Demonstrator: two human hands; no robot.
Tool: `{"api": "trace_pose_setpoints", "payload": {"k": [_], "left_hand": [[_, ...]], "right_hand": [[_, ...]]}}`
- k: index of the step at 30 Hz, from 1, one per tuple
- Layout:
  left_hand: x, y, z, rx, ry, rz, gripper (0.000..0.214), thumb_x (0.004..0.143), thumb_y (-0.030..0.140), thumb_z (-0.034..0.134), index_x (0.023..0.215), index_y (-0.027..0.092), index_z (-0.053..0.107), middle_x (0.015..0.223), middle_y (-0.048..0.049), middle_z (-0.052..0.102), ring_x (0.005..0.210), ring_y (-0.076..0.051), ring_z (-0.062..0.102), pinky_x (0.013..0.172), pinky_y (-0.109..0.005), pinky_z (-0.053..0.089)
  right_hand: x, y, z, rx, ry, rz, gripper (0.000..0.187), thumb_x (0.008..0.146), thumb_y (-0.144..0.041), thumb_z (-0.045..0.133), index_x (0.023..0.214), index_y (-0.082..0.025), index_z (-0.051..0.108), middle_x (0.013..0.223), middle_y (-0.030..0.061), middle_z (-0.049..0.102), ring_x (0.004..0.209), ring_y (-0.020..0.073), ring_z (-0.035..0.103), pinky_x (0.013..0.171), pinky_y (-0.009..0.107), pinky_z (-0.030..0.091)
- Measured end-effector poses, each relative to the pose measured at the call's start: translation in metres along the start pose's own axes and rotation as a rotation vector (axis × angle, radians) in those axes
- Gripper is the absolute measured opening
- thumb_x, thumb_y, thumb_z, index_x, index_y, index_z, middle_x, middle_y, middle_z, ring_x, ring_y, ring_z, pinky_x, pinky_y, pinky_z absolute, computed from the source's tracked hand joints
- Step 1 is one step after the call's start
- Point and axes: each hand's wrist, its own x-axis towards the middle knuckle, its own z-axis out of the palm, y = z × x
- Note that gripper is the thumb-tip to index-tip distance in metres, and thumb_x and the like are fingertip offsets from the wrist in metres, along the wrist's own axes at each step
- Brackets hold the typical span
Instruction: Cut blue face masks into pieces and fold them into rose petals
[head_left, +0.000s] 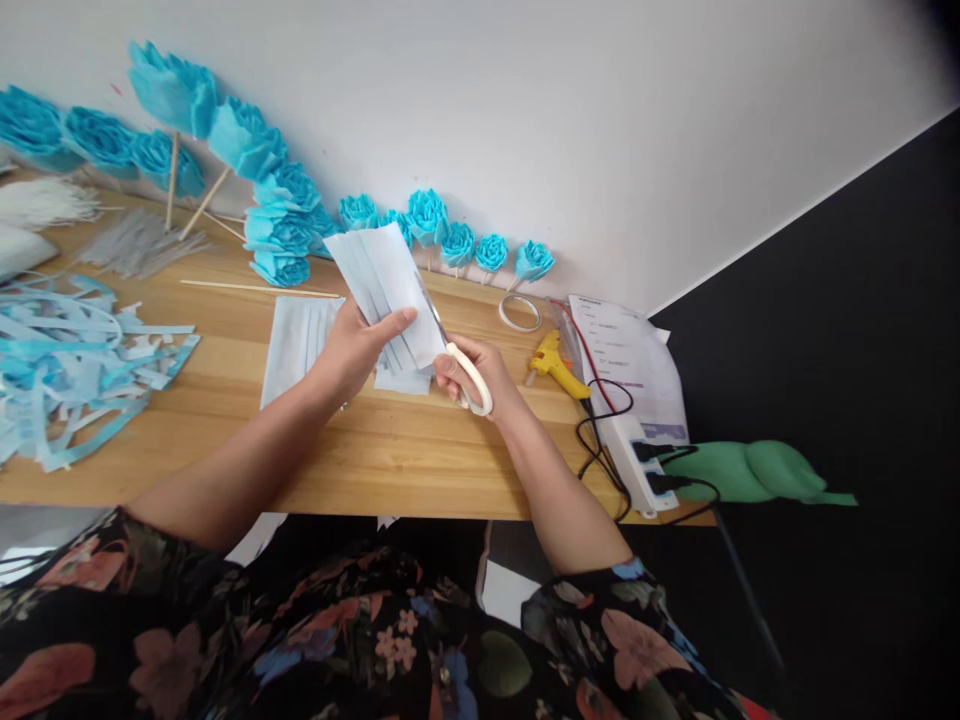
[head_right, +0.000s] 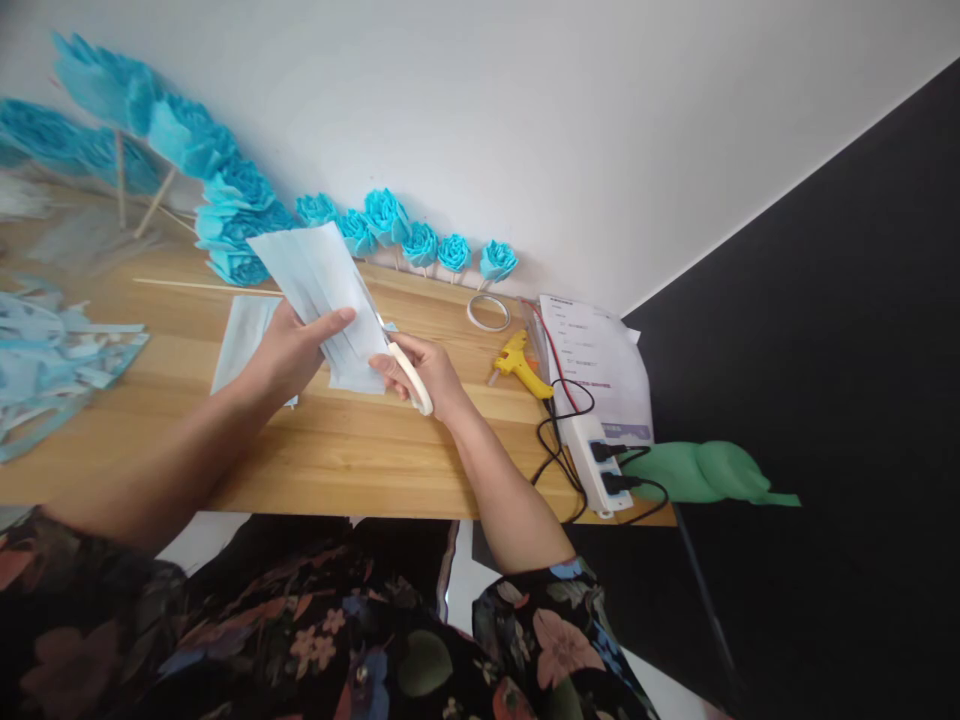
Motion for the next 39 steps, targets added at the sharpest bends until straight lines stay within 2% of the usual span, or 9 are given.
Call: {"api": "trace_pose_setpoints", "payload": {"k": [3, 5, 9, 14, 23, 31, 39], "left_hand": [[0.002, 0.001, -0.002, -0.035, 0.022, 0.029, 0.051, 0.069, 0.044, 0.083, 0.107, 0.016, 0.064, 0.110, -0.0115, 0.073, 0.111, -0.035, 0.067, 0.093, -0.045, 0.056], [0.003, 0.003, -0.003, -0.061, 0.050, 0.029, 0.054, 0.066, 0.042, 0.086, 0.108, 0.017, 0.063, 0.112, -0.0105, 0.072, 0.112, -0.034, 0.067, 0.093, -0.044, 0.056], [0.004, 0.007, -0.002, -0.087, 0.088, 0.004, 0.059, 0.060, 0.037, 0.088, 0.110, 0.020, 0.062, 0.118, -0.0090, 0.072, 0.113, -0.033, 0.066, 0.094, -0.043, 0.056], [0.001, 0.006, -0.001, -0.023, 0.033, -0.012, 0.059, 0.061, 0.037, 0.087, 0.111, 0.018, 0.062, 0.117, -0.0110, 0.072, 0.114, -0.034, 0.066, 0.094, -0.046, 0.056], [0.001, -0.001, -0.001, 0.091, 0.046, 0.041, 0.063, 0.061, 0.038, 0.086, 0.114, 0.015, 0.060, 0.119, -0.0122, 0.071, 0.115, -0.035, 0.066, 0.099, -0.050, 0.054], [0.004, -0.005, -0.003, 0.096, 0.042, 0.100, 0.061, 0.065, 0.039, 0.084, 0.116, 0.017, 0.059, 0.120, -0.0112, 0.071, 0.115, -0.035, 0.066, 0.100, -0.052, 0.054], [0.007, -0.010, -0.006, 0.141, 0.051, 0.159, 0.062, 0.070, 0.040, 0.082, 0.122, 0.017, 0.056, 0.126, -0.0132, 0.068, 0.119, -0.035, 0.065, 0.102, -0.055, 0.053]], "right_hand": [[0.000, 0.000, 0.001, -0.012, -0.001, 0.010, 0.044, 0.070, -0.056, 0.081, 0.082, -0.018, 0.063, 0.057, -0.0052, 0.055, 0.042, 0.0048, 0.042, 0.038, 0.019, 0.032], [0.001, 0.000, 0.001, -0.011, -0.008, 0.017, 0.045, 0.069, -0.056, 0.082, 0.081, -0.018, 0.062, 0.056, -0.0053, 0.055, 0.041, 0.0047, 0.042, 0.038, 0.019, 0.032], [0.000, -0.004, 0.000, 0.000, -0.039, 0.016, 0.054, 0.069, -0.060, 0.081, 0.098, -0.017, 0.066, 0.061, -0.0040, 0.059, 0.044, 0.0056, 0.045, 0.040, 0.020, 0.033], [-0.001, -0.006, -0.001, -0.012, -0.063, -0.002, 0.064, 0.069, -0.064, 0.079, 0.110, -0.017, 0.066, 0.067, -0.0036, 0.059, 0.049, 0.0062, 0.048, 0.042, 0.020, 0.035], [0.000, -0.001, -0.002, 0.001, -0.050, -0.047, 0.065, 0.071, -0.065, 0.078, 0.112, -0.016, 0.064, 0.068, -0.0040, 0.058, 0.049, 0.0057, 0.047, 0.044, 0.021, 0.036], [0.001, 0.000, -0.003, -0.005, -0.055, -0.056, 0.066, 0.071, -0.064, 0.078, 0.114, -0.016, 0.065, 0.069, -0.0038, 0.058, 0.048, 0.0055, 0.047, 0.044, 0.021, 0.037], [0.001, 0.001, -0.003, -0.012, -0.068, -0.049, 0.076, 0.068, -0.070, 0.077, 0.118, -0.014, 0.065, 0.068, -0.0031, 0.059, 0.050, 0.0064, 0.049, 0.044, 0.020, 0.038]]}}
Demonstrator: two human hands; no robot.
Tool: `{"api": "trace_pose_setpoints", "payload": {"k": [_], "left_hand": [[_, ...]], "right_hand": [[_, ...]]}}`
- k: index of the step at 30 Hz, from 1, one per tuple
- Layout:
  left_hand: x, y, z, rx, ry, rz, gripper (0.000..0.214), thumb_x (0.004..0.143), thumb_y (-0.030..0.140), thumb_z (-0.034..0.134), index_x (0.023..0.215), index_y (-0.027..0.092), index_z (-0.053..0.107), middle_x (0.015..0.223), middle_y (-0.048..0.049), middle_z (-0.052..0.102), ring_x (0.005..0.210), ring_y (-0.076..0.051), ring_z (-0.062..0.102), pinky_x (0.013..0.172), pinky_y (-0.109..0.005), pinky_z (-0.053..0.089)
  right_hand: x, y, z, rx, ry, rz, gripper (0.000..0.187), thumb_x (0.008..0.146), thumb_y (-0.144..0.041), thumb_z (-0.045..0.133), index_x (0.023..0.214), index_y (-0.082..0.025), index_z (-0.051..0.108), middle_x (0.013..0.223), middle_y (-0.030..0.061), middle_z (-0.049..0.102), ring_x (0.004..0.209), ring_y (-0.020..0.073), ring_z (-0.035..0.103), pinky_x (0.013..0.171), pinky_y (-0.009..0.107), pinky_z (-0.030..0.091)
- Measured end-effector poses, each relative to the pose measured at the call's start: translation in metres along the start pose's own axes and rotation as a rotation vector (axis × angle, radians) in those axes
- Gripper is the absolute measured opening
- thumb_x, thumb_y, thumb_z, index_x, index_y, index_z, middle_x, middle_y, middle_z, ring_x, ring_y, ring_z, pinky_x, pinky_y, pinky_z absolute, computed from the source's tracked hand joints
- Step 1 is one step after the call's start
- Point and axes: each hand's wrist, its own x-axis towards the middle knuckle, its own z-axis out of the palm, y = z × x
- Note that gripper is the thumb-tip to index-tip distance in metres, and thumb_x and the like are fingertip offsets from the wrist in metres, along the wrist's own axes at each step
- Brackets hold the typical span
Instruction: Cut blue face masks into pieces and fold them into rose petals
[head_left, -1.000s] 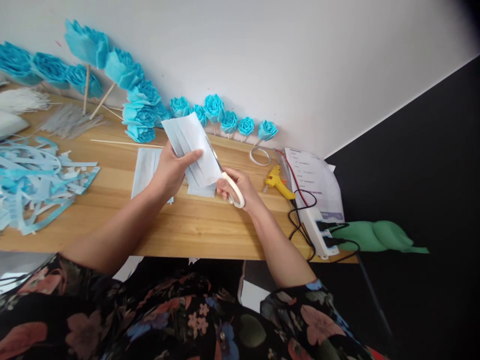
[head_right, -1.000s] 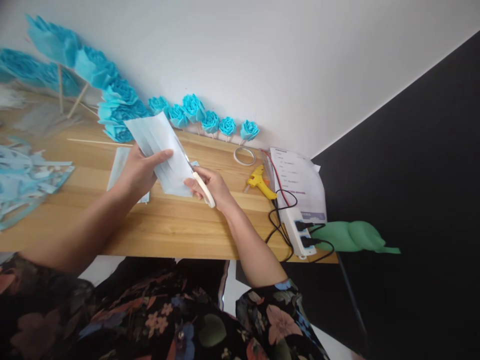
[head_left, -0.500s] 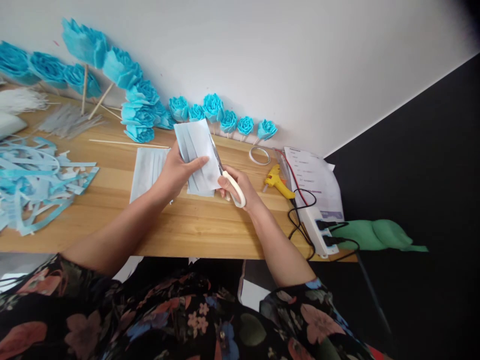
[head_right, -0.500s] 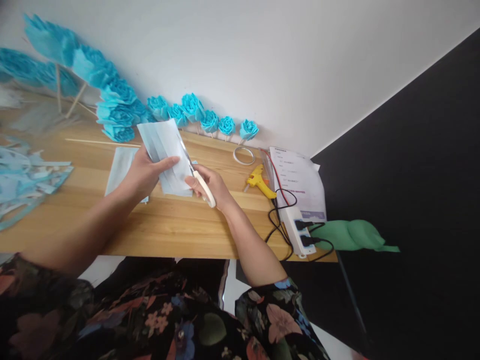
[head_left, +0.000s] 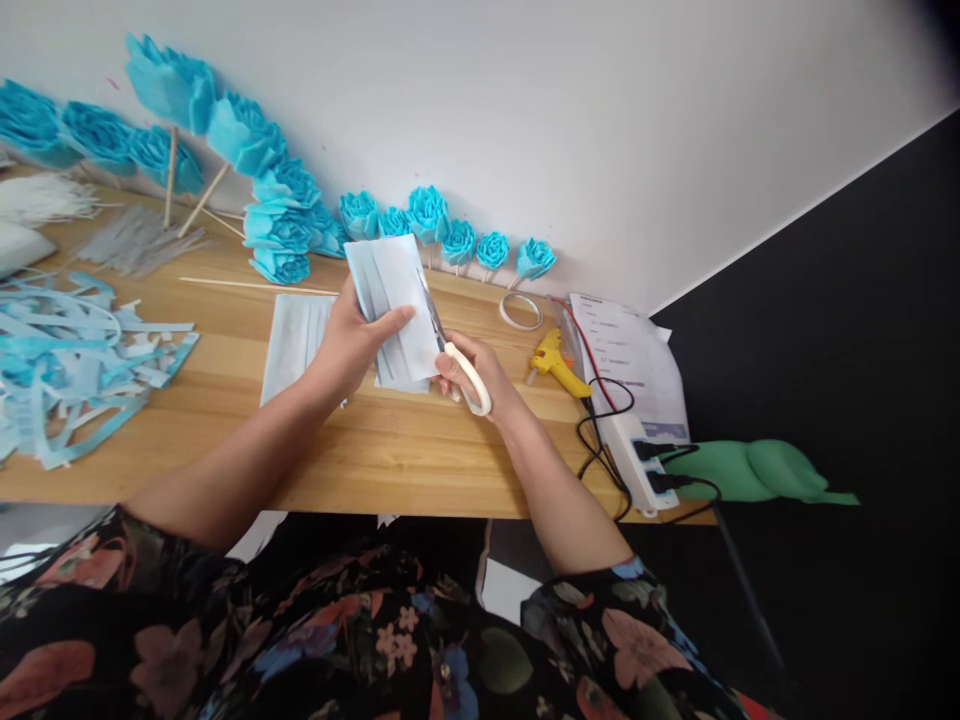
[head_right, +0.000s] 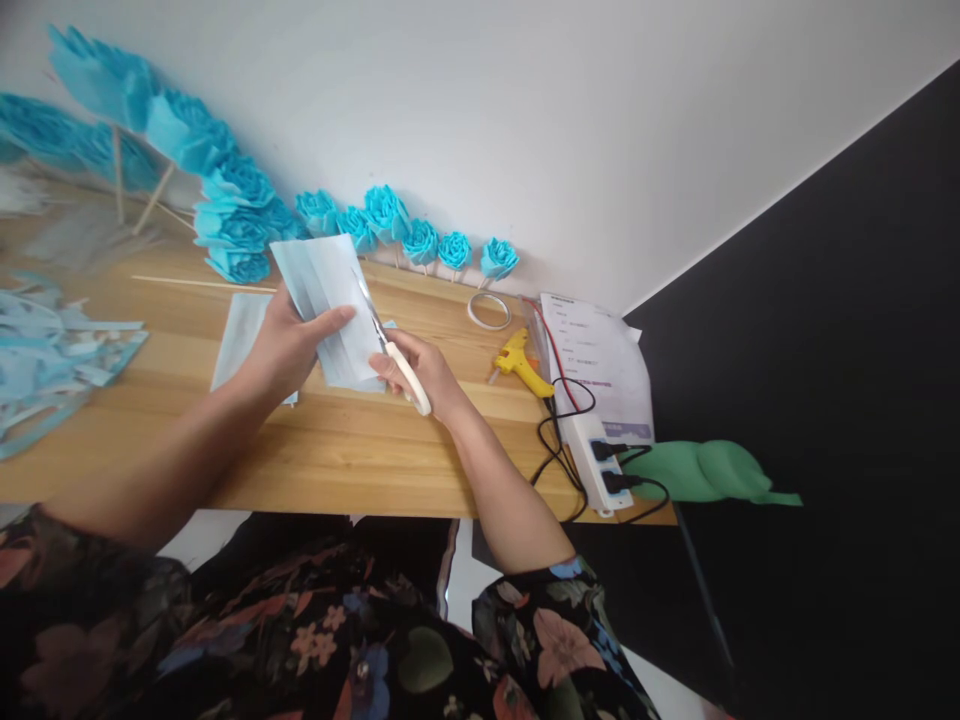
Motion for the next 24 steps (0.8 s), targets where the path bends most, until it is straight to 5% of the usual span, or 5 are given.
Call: {"api": "trace_pose_setpoints", "payload": {"k": [24], "left_hand": [[-0.0039, 0.0025, 0.0031, -0.048, -0.039, -0.049, 0.060, 0.068, 0.041, 0.085, 0.115, 0.018, 0.057, 0.115, -0.0103, 0.071, 0.108, -0.032, 0.068, 0.093, -0.046, 0.056]], "right_hand": [[-0.0007, 0.0017, 0.0014, 0.037, 0.021, -0.037, 0.057, 0.072, -0.061, 0.079, 0.105, -0.016, 0.068, 0.061, -0.0064, 0.052, 0.044, 0.0047, 0.045, 0.040, 0.019, 0.037]]}}
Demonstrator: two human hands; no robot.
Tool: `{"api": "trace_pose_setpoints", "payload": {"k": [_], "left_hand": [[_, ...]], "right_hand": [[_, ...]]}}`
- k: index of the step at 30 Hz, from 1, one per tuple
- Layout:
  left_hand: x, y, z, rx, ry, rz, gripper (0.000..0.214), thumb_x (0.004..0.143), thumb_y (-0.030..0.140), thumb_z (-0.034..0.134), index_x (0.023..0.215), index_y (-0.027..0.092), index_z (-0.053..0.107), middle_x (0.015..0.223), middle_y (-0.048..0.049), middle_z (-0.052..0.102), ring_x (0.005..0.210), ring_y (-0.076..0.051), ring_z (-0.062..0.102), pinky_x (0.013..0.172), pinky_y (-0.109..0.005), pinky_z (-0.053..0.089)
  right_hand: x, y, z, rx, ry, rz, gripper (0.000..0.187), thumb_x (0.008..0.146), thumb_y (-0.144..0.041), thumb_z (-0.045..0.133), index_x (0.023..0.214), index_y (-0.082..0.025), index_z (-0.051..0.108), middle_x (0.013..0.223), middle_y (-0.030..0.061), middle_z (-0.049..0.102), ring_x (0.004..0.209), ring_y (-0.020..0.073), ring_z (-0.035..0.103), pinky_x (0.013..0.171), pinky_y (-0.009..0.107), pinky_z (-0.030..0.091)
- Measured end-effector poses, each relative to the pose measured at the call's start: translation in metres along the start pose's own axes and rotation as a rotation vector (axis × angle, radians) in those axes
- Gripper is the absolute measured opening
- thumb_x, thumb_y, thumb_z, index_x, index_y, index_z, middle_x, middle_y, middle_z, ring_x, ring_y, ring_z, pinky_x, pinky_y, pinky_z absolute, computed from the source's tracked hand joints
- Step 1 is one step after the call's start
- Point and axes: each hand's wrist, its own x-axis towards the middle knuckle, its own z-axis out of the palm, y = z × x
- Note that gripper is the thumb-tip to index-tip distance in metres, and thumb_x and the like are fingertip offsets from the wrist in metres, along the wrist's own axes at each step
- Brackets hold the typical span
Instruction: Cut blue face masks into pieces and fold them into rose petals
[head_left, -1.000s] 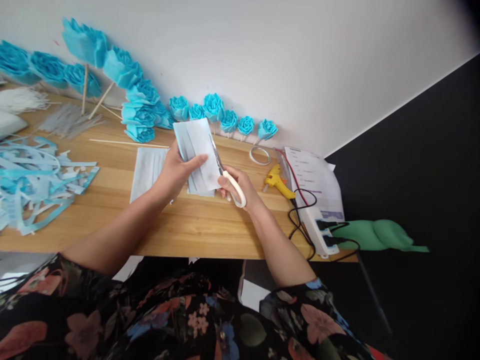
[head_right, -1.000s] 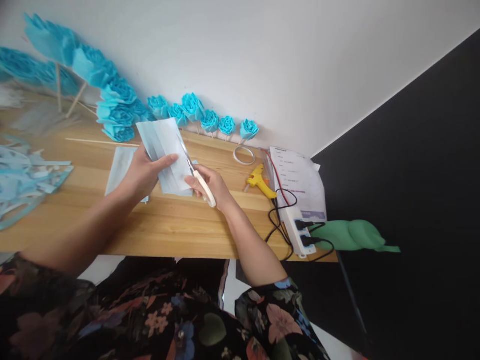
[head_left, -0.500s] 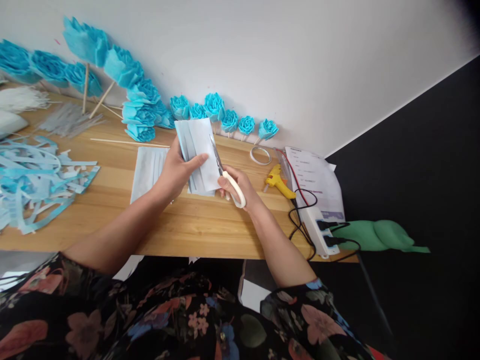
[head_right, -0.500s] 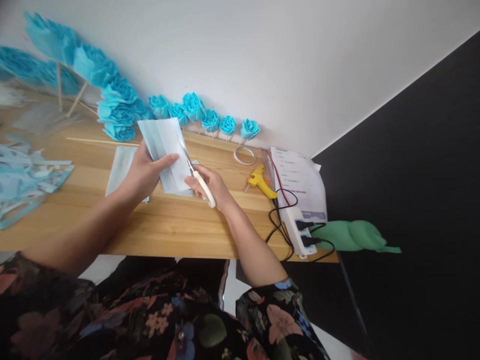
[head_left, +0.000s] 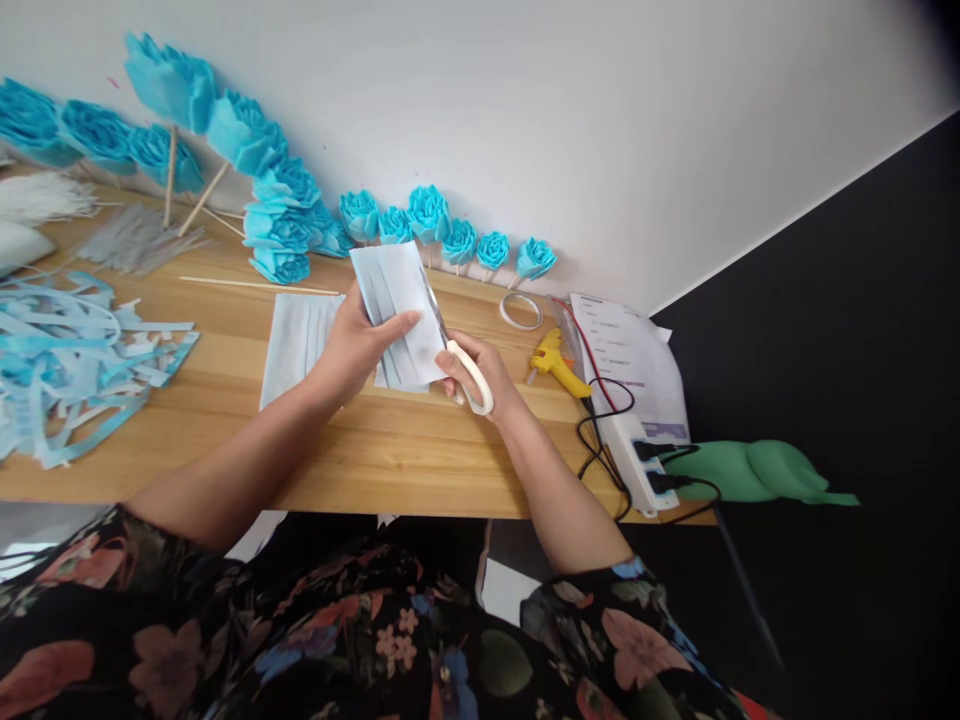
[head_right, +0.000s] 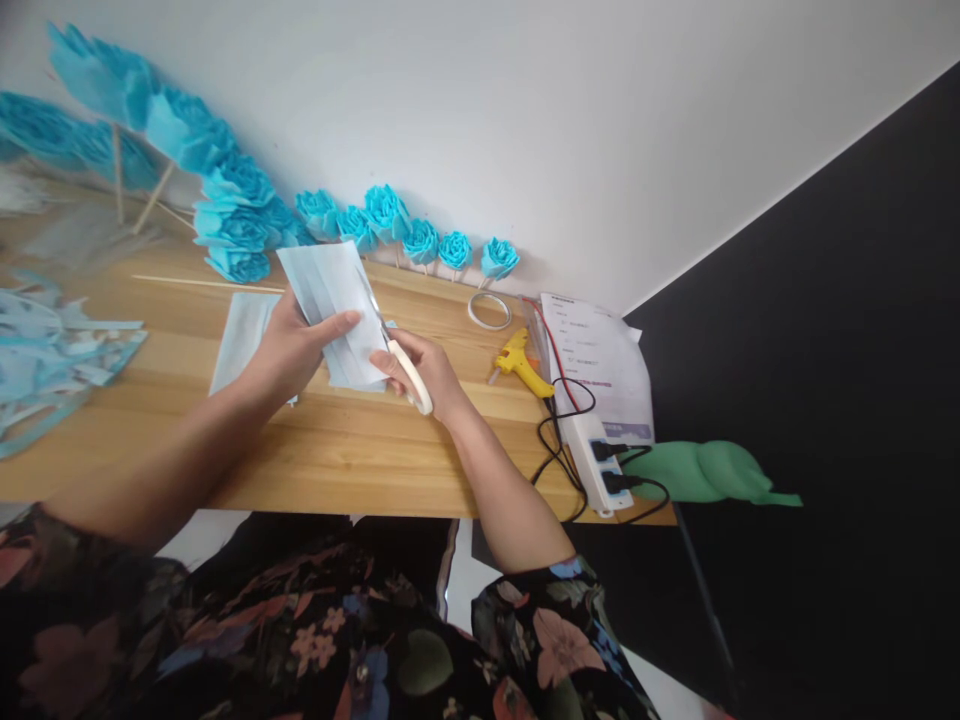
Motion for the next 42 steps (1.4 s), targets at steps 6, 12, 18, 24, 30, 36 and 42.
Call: {"api": "trace_pose_setpoints", "payload": {"k": [6, 12, 18, 24, 30, 36, 42], "left_hand": [[-0.001, 0.002, 0.000, 0.011, -0.006, -0.019, 0.058, 0.068, 0.042, 0.085, 0.113, 0.017, 0.057, 0.116, -0.0117, 0.070, 0.109, -0.033, 0.068, 0.094, -0.047, 0.056], [0.000, 0.000, -0.001, 0.008, -0.021, 0.000, 0.057, 0.070, 0.041, 0.083, 0.116, 0.017, 0.057, 0.116, -0.0122, 0.071, 0.109, -0.034, 0.068, 0.093, -0.048, 0.057], [0.000, -0.002, -0.002, 0.033, -0.020, 0.005, 0.058, 0.072, 0.042, 0.083, 0.118, 0.017, 0.058, 0.116, -0.0129, 0.071, 0.109, -0.034, 0.068, 0.092, -0.048, 0.057], [-0.001, 0.000, 0.000, -0.007, 0.011, -0.016, 0.058, 0.069, 0.047, 0.085, 0.113, 0.018, 0.060, 0.113, -0.0105, 0.072, 0.107, -0.033, 0.069, 0.090, -0.046, 0.059], [0.005, 0.007, -0.005, -0.071, 0.043, 0.029, 0.063, 0.070, 0.046, 0.083, 0.125, 0.025, 0.060, 0.126, -0.0089, 0.067, 0.120, -0.034, 0.063, 0.098, -0.049, 0.056], [0.006, 0.008, -0.008, -0.001, 0.048, 0.057, 0.067, 0.071, 0.045, 0.083, 0.132, 0.031, 0.059, 0.133, -0.0068, 0.064, 0.126, -0.035, 0.059, 0.098, -0.050, 0.057], [0.002, 0.007, -0.004, 0.116, -0.006, 0.147, 0.065, 0.074, 0.042, 0.081, 0.133, 0.027, 0.057, 0.141, -0.0089, 0.060, 0.131, -0.035, 0.055, 0.105, -0.050, 0.051]], "right_hand": [[-0.001, -0.002, 0.002, 0.005, 0.023, -0.001, 0.055, 0.072, -0.061, 0.079, 0.100, -0.016, 0.069, 0.060, -0.0068, 0.052, 0.043, 0.0036, 0.043, 0.038, 0.018, 0.035], [-0.001, -0.005, 0.003, -0.001, 0.041, 0.030, 0.055, 0.069, -0.061, 0.081, 0.097, -0.016, 0.068, 0.060, -0.0060, 0.054, 0.042, 0.0039, 0.044, 0.037, 0.018, 0.034], [0.000, -0.006, 0.004, -0.010, 0.070, 0.068, 0.056, 0.066, -0.062, 0.082, 0.093, -0.016, 0.067, 0.058, -0.0057, 0.056, 0.041, 0.0042, 0.045, 0.036, 0.018, 0.034], [0.000, -0.006, 0.005, -0.013, 0.065, 0.063, 0.054, 0.067, -0.062, 0.082, 0.090, -0.016, 0.066, 0.058, -0.0054, 0.056, 0.040, 0.0041, 0.045, 0.036, 0.018, 0.034], [0.001, -0.001, 0.004, 0.002, 0.021, 0.076, 0.055, 0.066, -0.060, 0.083, 0.095, -0.015, 0.068, 0.060, -0.0059, 0.052, 0.043, 0.0040, 0.044, 0.038, 0.019, 0.035], [0.001, -0.001, 0.001, -0.043, -0.027, 0.062, 0.066, 0.068, -0.064, 0.079, 0.112, -0.017, 0.069, 0.066, -0.0047, 0.055, 0.048, 0.0061, 0.049, 0.042, 0.020, 0.039], [-0.001, -0.006, 0.000, -0.114, -0.017, 0.040, 0.065, 0.073, -0.068, 0.074, 0.115, -0.019, 0.068, 0.067, -0.0043, 0.053, 0.051, 0.0078, 0.046, 0.045, 0.022, 0.040]]}}
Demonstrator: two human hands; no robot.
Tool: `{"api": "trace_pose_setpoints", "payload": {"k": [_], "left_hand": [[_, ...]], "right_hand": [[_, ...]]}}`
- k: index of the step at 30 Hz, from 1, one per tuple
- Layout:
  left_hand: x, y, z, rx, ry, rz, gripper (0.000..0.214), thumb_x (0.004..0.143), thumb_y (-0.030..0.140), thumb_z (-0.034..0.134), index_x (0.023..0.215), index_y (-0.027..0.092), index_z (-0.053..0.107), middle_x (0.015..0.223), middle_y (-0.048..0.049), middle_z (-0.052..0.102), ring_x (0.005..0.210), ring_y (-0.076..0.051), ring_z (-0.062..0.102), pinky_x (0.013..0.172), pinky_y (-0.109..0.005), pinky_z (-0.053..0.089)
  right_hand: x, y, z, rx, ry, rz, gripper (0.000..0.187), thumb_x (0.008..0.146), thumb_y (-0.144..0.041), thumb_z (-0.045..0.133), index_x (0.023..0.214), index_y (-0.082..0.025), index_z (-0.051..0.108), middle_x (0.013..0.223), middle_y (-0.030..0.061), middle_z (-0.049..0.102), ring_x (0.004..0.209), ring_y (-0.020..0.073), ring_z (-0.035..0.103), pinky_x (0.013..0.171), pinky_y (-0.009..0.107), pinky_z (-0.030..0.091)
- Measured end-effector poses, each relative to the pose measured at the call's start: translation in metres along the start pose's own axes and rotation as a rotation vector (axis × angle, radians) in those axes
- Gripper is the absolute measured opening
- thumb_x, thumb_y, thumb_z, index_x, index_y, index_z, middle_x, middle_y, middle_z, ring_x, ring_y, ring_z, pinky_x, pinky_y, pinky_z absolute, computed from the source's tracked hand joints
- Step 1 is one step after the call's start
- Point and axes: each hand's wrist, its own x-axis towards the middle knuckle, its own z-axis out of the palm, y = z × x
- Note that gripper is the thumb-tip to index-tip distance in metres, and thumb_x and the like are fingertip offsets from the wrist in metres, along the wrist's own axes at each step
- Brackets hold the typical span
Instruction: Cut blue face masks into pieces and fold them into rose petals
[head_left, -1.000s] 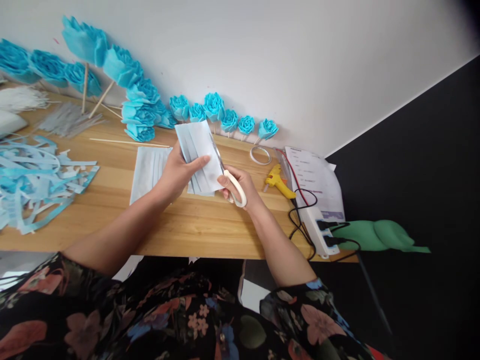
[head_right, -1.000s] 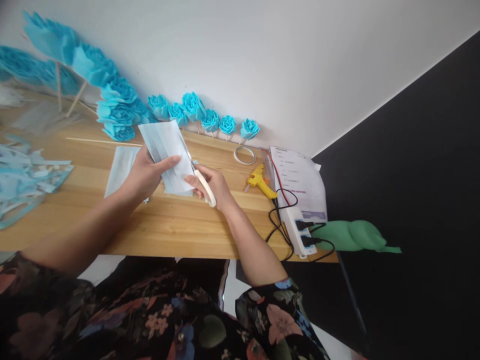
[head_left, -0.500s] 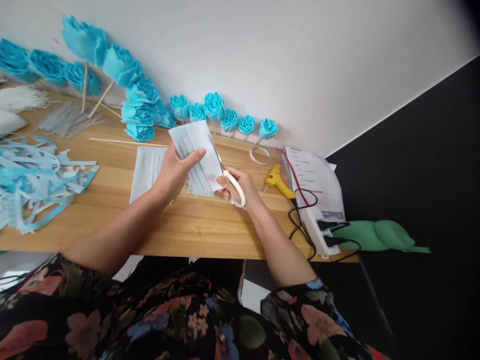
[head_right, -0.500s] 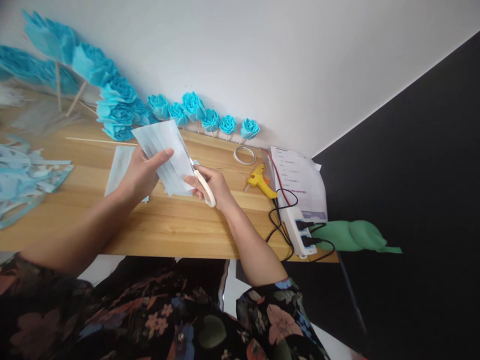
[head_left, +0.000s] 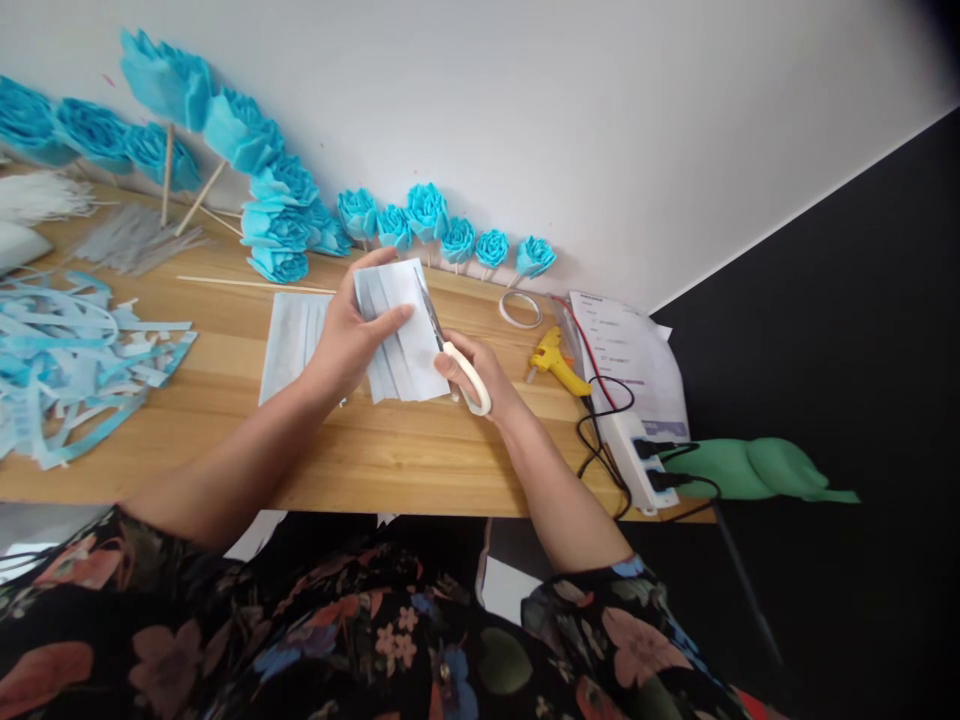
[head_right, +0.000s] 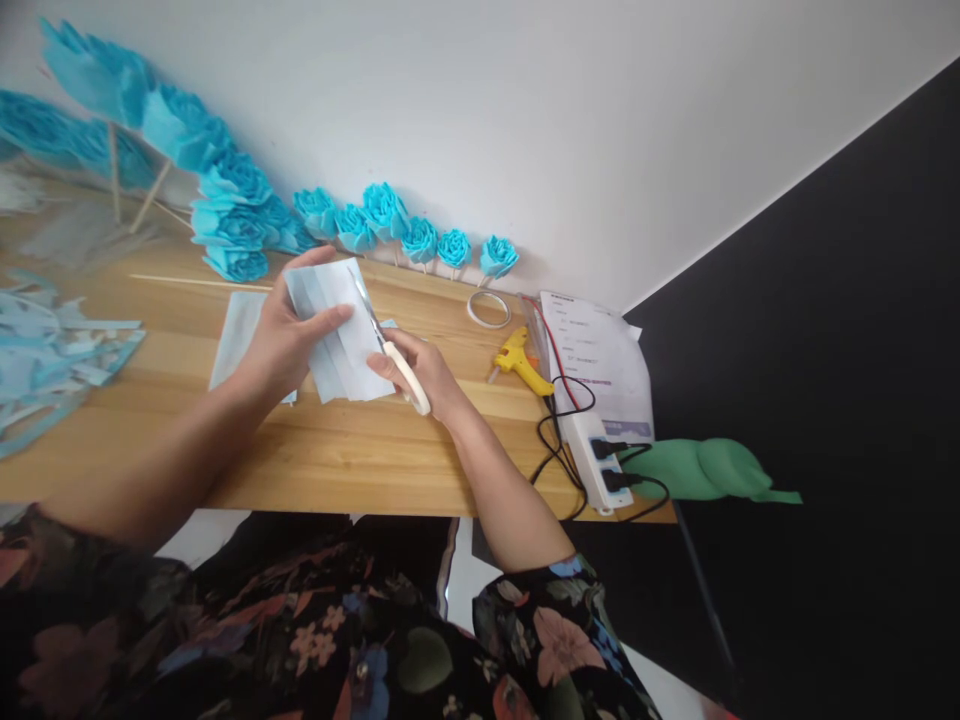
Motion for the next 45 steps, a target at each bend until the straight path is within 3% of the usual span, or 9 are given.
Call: {"api": "trace_pose_setpoints", "payload": {"k": [11, 36, 41, 45], "left_hand": [[-0.0033, 0.0026, 0.0024, 0.013, -0.035, -0.002, 0.064, 0.075, 0.042, 0.082, 0.131, 0.027, 0.058, 0.141, -0.0077, 0.060, 0.129, -0.033, 0.056, 0.105, -0.044, 0.050], [-0.0024, 0.0015, 0.0018, -0.011, -0.044, -0.007, 0.067, 0.073, 0.041, 0.083, 0.133, 0.027, 0.058, 0.141, -0.0075, 0.060, 0.126, -0.032, 0.058, 0.104, -0.044, 0.051], [-0.0013, -0.0006, 0.0036, -0.119, 0.004, -0.108, 0.068, 0.070, 0.048, 0.085, 0.128, 0.021, 0.061, 0.127, -0.0094, 0.068, 0.114, -0.029, 0.065, 0.092, -0.038, 0.056], [-0.0008, 0.0017, 0.0047, -0.214, 0.068, -0.274, 0.057, 0.064, 0.053, 0.088, 0.104, 0.017, 0.068, 0.098, -0.0074, 0.075, 0.092, -0.026, 0.072, 0.077, -0.033, 0.059]], "right_hand": [[-0.0015, -0.0037, 0.0017, -0.018, 0.062, -0.037, 0.064, 0.072, -0.069, 0.074, 0.110, -0.018, 0.069, 0.081, 0.0017, 0.061, 0.074, 0.0155, 0.056, 0.058, 0.024, 0.043], [-0.0005, -0.0025, 0.0039, 0.026, 0.103, -0.055, 0.060, 0.070, -0.065, 0.078, 0.104, -0.016, 0.072, 0.069, -0.0020, 0.054, 0.062, 0.0104, 0.048, 0.052, 0.022, 0.040], [-0.0002, -0.0015, 0.0039, 0.010, 0.086, -0.046, 0.058, 0.071, -0.067, 0.077, 0.097, -0.015, 0.070, 0.055, -0.0065, 0.047, 0.048, 0.0079, 0.043, 0.045, 0.022, 0.035], [0.0003, 0.0020, 0.0055, 0.045, 0.061, -0.002, 0.063, 0.070, -0.068, 0.076, 0.105, -0.016, 0.068, 0.051, -0.0088, 0.046, 0.043, 0.0072, 0.042, 0.041, 0.021, 0.036]]}}
